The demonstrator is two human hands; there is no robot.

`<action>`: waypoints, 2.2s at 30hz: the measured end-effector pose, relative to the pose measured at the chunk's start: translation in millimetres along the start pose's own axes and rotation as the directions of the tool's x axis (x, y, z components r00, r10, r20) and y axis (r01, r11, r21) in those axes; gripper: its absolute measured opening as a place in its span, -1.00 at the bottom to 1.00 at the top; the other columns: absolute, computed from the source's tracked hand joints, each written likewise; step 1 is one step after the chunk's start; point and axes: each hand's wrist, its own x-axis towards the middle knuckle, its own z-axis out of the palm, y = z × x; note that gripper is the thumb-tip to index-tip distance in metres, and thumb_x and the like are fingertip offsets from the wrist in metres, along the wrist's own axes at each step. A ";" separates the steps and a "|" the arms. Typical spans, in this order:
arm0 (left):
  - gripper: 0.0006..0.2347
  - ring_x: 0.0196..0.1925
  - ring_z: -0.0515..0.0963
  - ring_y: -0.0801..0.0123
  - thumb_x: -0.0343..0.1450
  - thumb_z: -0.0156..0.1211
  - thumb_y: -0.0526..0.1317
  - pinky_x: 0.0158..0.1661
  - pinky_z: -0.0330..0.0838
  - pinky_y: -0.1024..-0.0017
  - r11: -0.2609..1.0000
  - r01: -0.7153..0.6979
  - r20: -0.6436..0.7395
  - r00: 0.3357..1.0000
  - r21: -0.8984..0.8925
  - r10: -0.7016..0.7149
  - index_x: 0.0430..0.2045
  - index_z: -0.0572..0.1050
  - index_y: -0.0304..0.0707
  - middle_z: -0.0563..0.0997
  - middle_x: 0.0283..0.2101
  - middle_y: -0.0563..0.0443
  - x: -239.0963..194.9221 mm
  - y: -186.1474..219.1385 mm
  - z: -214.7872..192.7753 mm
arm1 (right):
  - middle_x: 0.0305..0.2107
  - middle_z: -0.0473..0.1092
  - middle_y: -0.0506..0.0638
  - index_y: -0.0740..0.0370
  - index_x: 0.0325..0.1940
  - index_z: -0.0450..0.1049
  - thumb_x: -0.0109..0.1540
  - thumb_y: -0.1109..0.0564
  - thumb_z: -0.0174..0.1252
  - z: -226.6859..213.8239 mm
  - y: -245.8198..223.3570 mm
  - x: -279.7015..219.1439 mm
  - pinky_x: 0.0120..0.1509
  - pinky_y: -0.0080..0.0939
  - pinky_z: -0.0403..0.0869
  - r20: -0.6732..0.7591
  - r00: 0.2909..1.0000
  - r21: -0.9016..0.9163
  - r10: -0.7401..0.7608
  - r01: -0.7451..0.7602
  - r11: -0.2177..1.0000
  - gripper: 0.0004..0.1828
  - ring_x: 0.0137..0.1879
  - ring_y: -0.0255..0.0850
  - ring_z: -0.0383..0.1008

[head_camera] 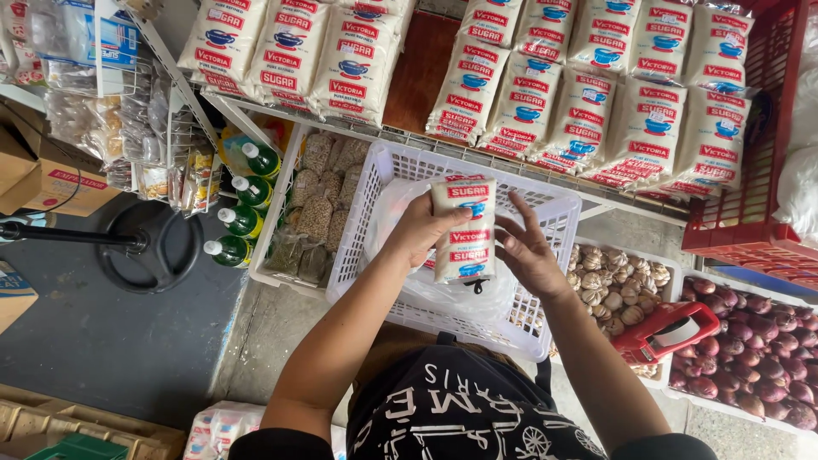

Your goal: The person repeatedly picks up packets of sugar from a shelf, wipes them with a dark cloth, and places them back on the shelf. The person handles the packets one by one, using the cloth to clean the surface before restacking them in rows.

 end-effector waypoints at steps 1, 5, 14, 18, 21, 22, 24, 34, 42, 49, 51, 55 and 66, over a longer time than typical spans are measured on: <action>-0.65 -0.03 0.70 0.26 0.34 0.40 -0.34 -0.03 0.66 0.26 1.000 -0.002 0.000 1.000 0.001 0.002 0.00 0.52 -0.38 0.69 -0.06 -0.13 -0.1 2.5 3.3 | 0.42 0.16 0.26 0.01 0.68 -0.22 0.28 0.10 0.24 9.1 -5.4 2.6 0.45 0.07 0.44 0.001 1.000 0.000 -0.001 0.001 1.000 0.02 0.45 0.05 0.33; -0.65 -0.08 0.69 0.28 0.34 0.37 -0.34 -0.07 0.65 0.25 0.992 -0.004 -0.009 1.000 0.124 0.005 0.01 0.51 -0.36 0.68 -0.07 -0.14 -1.2 11.6 18.8 | 0.49 -0.03 0.17 -0.21 0.64 -0.24 0.22 0.36 0.23 24.4 -16.8 2.9 0.40 0.03 0.44 0.100 0.989 -0.015 -0.107 0.109 0.994 0.10 0.45 -0.02 0.27; -0.69 -0.08 0.67 0.32 0.44 0.31 -0.15 -0.11 0.61 0.31 0.955 0.072 -0.003 0.997 0.286 -0.074 -0.01 0.52 -0.34 0.68 -0.10 -0.10 21.0 -5.8 -4.8 | 0.49 0.00 0.15 0.04 0.64 -0.08 0.15 0.49 0.22 35.5 -33.8 -1.2 0.41 -0.02 0.43 0.047 0.999 -0.011 0.010 -0.009 1.000 0.06 0.40 -0.01 0.32; -0.66 -0.15 0.66 0.24 0.37 0.28 -0.08 -0.22 0.60 0.15 0.933 0.347 -0.159 0.931 0.097 -0.329 -0.02 0.46 -0.15 0.62 -0.16 -0.03 -6.4 42.2 22.4 | 0.49 0.02 0.10 0.15 0.61 -0.03 0.12 0.48 0.24 35.8 -40.5 -0.9 0.39 -0.04 0.44 -0.015 0.998 0.032 0.063 -0.063 0.998 0.03 0.39 -0.01 0.33; -0.60 -0.13 0.64 0.16 0.41 0.36 -0.08 -0.14 0.62 0.21 0.946 0.289 -0.059 0.952 -0.149 -0.300 0.03 0.50 -0.38 0.63 -0.11 -0.10 22.5 -31.4 -21.4 | 0.47 0.04 0.13 0.16 0.60 0.01 0.12 0.47 0.24 28.9 -40.2 -0.1 0.38 -0.06 0.45 -0.090 0.991 0.089 0.096 -0.088 0.992 0.01 0.39 0.00 0.33; -0.60 -0.13 0.64 0.16 0.41 0.36 -0.08 -0.14 0.62 0.21 0.945 0.292 -0.058 0.951 -0.149 -0.303 0.03 0.50 -0.38 0.63 -0.11 -0.10 21.5 -42.0 -26.0 | 0.47 0.04 0.13 0.16 0.60 0.01 0.12 0.47 0.24 23.4 -36.8 -0.4 0.38 -0.06 0.45 -0.092 0.991 0.091 0.097 -0.089 0.992 0.01 0.39 0.00 0.33; -0.51 0.00 0.67 0.15 0.44 0.41 -0.17 -0.03 0.64 0.22 0.950 0.271 0.082 0.962 -0.158 -0.261 0.18 0.44 -0.55 0.64 0.01 -0.21 20.7 -62.5 -34.3 | 0.44 0.08 0.17 0.18 0.59 0.03 0.11 0.47 0.24 11.8 -31.0 -0.6 0.36 -0.06 0.48 -0.149 0.978 0.112 0.145 -0.129 0.985 -0.01 0.38 0.03 0.35; -0.25 -0.05 0.65 0.07 0.26 0.37 -0.37 -0.16 0.61 -0.02 0.905 0.425 0.024 0.905 -0.024 -0.424 0.39 0.14 -0.07 0.58 0.01 -0.16 -1.3 -28.6 10.1 | 0.47 0.00 0.15 0.14 0.57 0.01 0.10 0.43 0.26 4.0 -41.5 -11.1 0.33 -0.04 0.51 -0.155 0.968 0.029 0.198 -0.196 0.980 0.00 0.35 0.05 0.36; -0.23 0.01 0.65 0.06 0.24 0.37 -0.42 -0.20 0.62 -0.02 0.963 0.266 0.111 0.956 0.051 -0.270 0.39 0.13 -0.09 0.60 0.05 -0.21 39.4 9.0 64.3 | 0.48 0.04 0.14 0.16 0.57 -0.02 0.14 0.40 0.24 -13.1 -98.3 -9.6 0.29 -0.07 0.53 -0.198 0.980 -0.260 -0.019 -0.033 0.965 -0.03 0.31 -0.01 0.42; -0.25 0.01 0.65 0.04 0.23 0.36 -0.42 -0.22 0.66 -0.07 0.975 0.180 0.124 0.973 0.131 -0.196 0.35 0.15 -0.01 0.60 0.06 -0.17 116.6 37.1 105.0 | 0.44 0.12 0.19 0.16 0.57 0.00 0.23 0.36 0.12 -63.7 -122.9 -22.7 0.15 -0.01 0.59 -0.329 0.931 -0.315 -0.156 0.047 0.948 -0.16 0.17 0.00 0.49; -0.28 0.02 0.65 0.00 0.25 0.37 -0.42 -0.19 0.67 -0.09 0.971 0.181 0.111 0.974 0.153 -0.199 0.34 0.17 -0.05 0.59 0.07 -0.19 146.4 38.6 108.1 | 0.40 0.15 0.16 0.18 0.54 0.02 0.28 0.31 0.05 -69.6 -124.4 -27.4 0.09 0.02 0.64 -0.407 0.902 -0.258 -0.147 0.041 0.965 -0.26 0.17 0.01 0.52; -0.26 -0.02 0.66 -0.02 0.25 0.36 -0.43 -0.20 0.62 -0.05 0.957 0.176 0.084 0.976 0.232 -0.200 0.36 0.18 -0.03 0.61 0.04 -0.25 190.3 43.1 127.6 | 0.38 0.20 0.17 0.22 0.52 0.07 0.30 0.30 0.02 -80.1 -116.4 -35.3 0.06 0.01 0.63 -0.441 0.883 -0.255 -0.160 0.048 0.966 -0.32 0.15 0.05 0.53; -0.36 -0.03 0.64 0.05 0.23 0.29 -0.46 -0.24 0.62 -0.03 0.929 0.217 -0.041 0.976 0.301 -0.215 0.27 0.28 -0.12 0.59 -0.01 -0.18 268.2 26.1 138.7 | 0.28 0.29 0.15 0.21 0.47 0.16 0.32 0.28 0.00 -99.6 -102.1 -53.0 0.07 -0.02 0.58 -0.530 0.839 -0.203 -0.125 0.017 0.979 -0.40 0.13 -0.02 0.54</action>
